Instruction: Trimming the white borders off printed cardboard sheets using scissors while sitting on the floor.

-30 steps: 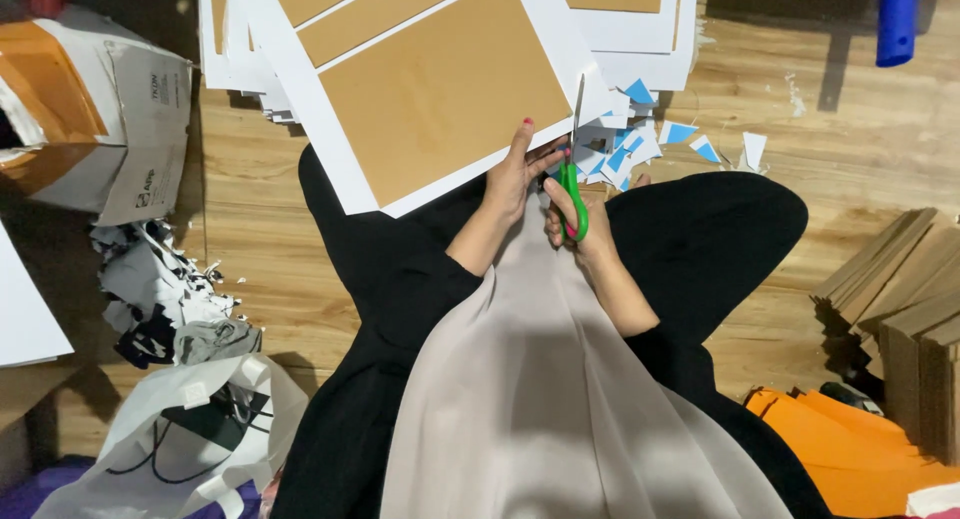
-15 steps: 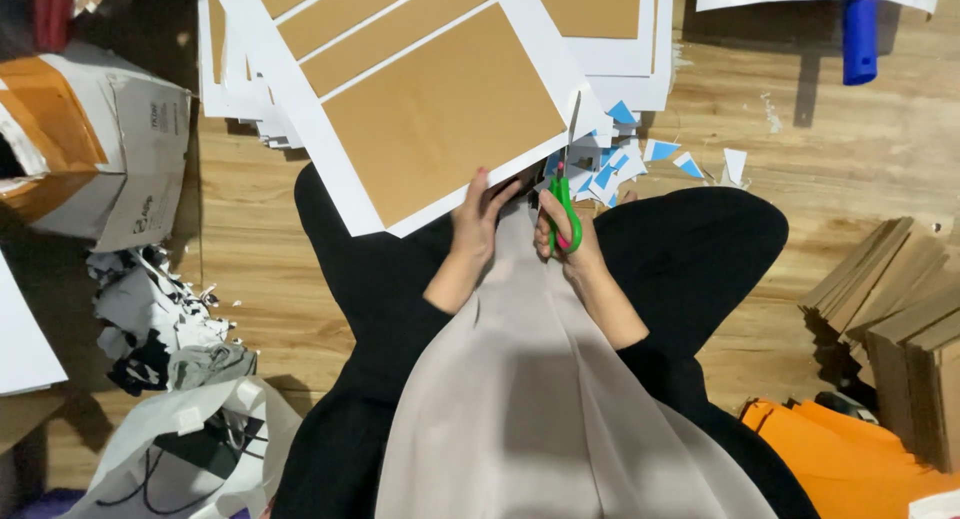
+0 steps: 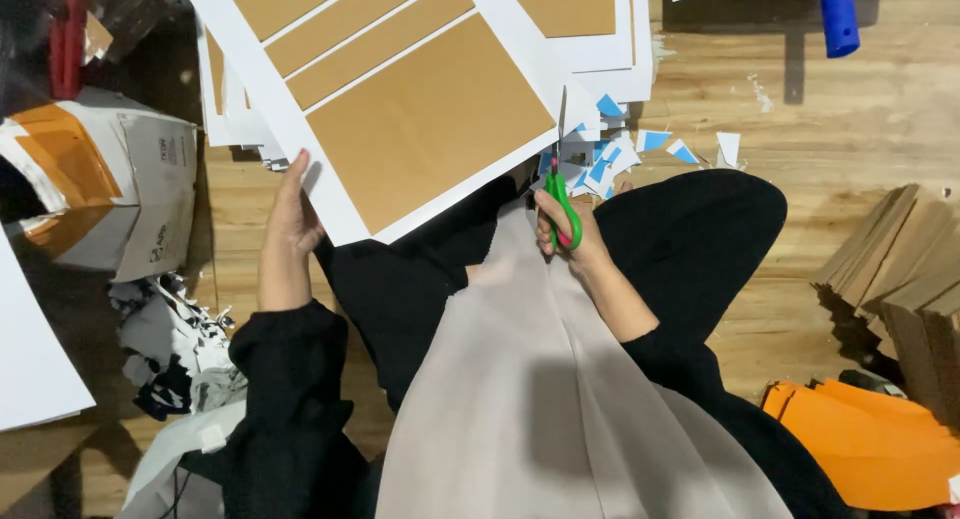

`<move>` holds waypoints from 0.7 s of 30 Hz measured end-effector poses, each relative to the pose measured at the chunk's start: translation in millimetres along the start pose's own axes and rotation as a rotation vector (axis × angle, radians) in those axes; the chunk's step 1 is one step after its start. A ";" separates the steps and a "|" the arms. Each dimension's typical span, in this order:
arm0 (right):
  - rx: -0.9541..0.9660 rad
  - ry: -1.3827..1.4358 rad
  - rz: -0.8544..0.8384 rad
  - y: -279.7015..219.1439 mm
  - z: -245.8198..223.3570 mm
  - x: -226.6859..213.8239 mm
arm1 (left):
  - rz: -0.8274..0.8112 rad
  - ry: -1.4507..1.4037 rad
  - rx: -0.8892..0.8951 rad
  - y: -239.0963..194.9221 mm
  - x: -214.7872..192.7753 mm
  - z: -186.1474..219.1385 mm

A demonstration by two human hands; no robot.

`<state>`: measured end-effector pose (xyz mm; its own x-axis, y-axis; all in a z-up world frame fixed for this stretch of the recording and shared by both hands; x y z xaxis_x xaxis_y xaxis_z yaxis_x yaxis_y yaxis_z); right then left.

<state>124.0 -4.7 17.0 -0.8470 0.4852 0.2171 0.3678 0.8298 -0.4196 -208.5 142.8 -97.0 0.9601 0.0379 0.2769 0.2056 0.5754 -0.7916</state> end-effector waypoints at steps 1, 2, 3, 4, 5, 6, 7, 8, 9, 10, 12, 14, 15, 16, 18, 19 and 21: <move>-0.008 0.004 0.007 1.0 1.9 -2.3 | -0.009 0.008 0.003 -0.9 9.6 3.2; -0.013 0.007 0.007 2.5 3.7 -4.5 | 0.049 0.189 0.035 -1.8 19.1 7.5; -0.015 0.008 0.004 4.6 5.3 -7.4 | 0.111 0.367 0.069 -3.4 28.8 10.8; -0.021 0.011 0.008 7.7 7.7 -12.7 | 0.106 0.372 0.073 -7.8 37.3 7.9; -0.024 0.015 0.014 8.8 12.0 -16.9 | 0.112 0.369 0.112 -13.8 43.3 5.6; -0.027 0.019 0.019 10.5 16.7 -21.2 | 0.118 0.365 0.152 -19.1 49.3 3.0; -0.028 0.023 0.029 10.4 15.4 -22.2 | 0.112 0.372 0.149 -27.0 54.4 -0.6; -0.035 0.020 0.028 10.8 14.4 -22.8 | 0.114 0.352 0.184 -34.8 59.0 -3.1; -0.040 0.010 0.025 11.0 12.7 -24.9 | 0.115 0.325 0.217 -42.9 63.8 -8.3; -0.040 0.008 0.032 14.0 15.1 -28.1 | 0.109 0.326 0.213 -42.9 65.3 -9.2; -0.035 0.001 0.013 15.6 24.3 -31.9 | 0.110 0.328 0.216 -48.0 60.9 -17.0; -0.038 -0.005 -0.024 15.0 23.6 -30.2 | 0.113 0.343 0.185 -41.0 48.5 -19.9; -0.047 -0.007 -0.059 15.4 22.1 -26.5 | 0.112 0.362 0.160 -38.9 41.3 -18.7; -0.042 -0.005 -0.068 14.2 25.0 -27.2 | 0.122 0.359 0.160 -43.3 40.9 -18.9; -0.060 0.050 -0.137 15.9 26.3 -27.4 | 0.104 0.352 0.170 -46.7 46.6 -13.0; -0.065 0.053 -0.138 17.1 21.4 -26.0 | 0.103 0.354 0.176 -45.5 46.9 -11.0; -0.090 0.054 -0.172 15.5 16.5 -25.2 | 0.106 0.371 0.181 -43.4 45.1 -14.2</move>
<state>144.8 -8.6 -9.6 -0.8795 0.3460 0.3266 0.2541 0.9220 -0.2922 -171.5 108.0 -57.9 0.9841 -0.1727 -0.0415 0.0973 0.7198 -0.6873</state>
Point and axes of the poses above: each hand's wrist, its own y-axis towards the middle knuckle, its own x-axis out of the palm, z = x × y, the point moved 3 cm from there along y, towards the middle knuckle, and after that the axes turned 13 degrees about -x, right-handed, at the moved point
